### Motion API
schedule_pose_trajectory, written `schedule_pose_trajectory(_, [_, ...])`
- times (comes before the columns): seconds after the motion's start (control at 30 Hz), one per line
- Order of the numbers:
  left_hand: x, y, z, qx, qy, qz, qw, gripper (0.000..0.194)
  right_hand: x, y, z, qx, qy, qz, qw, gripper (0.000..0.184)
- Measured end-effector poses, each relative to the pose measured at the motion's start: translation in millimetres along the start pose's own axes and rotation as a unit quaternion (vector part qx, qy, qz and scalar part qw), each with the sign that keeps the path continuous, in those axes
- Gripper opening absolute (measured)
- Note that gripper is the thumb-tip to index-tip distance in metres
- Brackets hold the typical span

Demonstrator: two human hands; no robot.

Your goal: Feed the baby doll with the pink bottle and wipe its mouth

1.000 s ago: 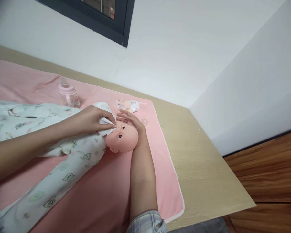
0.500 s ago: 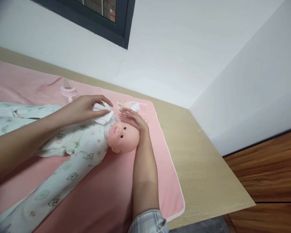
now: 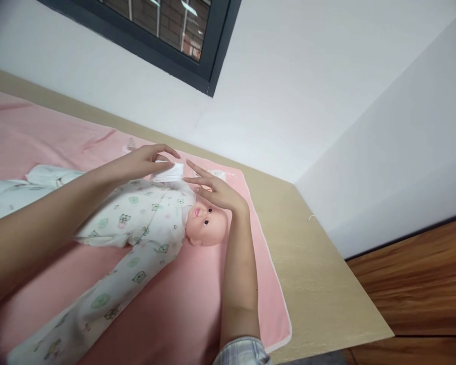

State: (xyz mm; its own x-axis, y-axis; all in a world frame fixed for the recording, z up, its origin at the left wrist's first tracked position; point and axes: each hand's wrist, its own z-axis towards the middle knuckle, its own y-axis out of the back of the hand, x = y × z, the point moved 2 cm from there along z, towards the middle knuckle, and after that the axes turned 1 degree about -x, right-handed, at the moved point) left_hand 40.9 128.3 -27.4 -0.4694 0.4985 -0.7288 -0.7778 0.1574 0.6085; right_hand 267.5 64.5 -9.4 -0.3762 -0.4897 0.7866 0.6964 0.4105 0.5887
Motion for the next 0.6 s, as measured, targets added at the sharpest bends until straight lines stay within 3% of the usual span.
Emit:
schedule_pose_trajectory(0.1, [4, 2.5, 0, 0.014, 0.012, -0.008, 1.000, 0.044, 2, -3, 0, -0.017, 0.005, -0.031, 0.999, 0.033])
schedule_pose_trajectory(0.4, [10, 0.9, 1, 0.042, 0.027, -0.035, 0.998, 0.050, -11, -17, 15, 0.022, 0.005, -0.148, 0.989, 0.042])
schedule_pose_trajectory(0.5, [12, 0.3, 2, 0.036, 0.037, -0.041, 0.998, 0.051, -16, -14, 17, -0.014, 0.022, -0.156, 0.987, 0.042])
schedule_pose_trajectory(0.6, [13, 5.4, 3, 0.008, 0.026, -0.075, 0.997, 0.050, -27, -1, 17, -0.096, 0.024, -0.135, 0.986, 0.041])
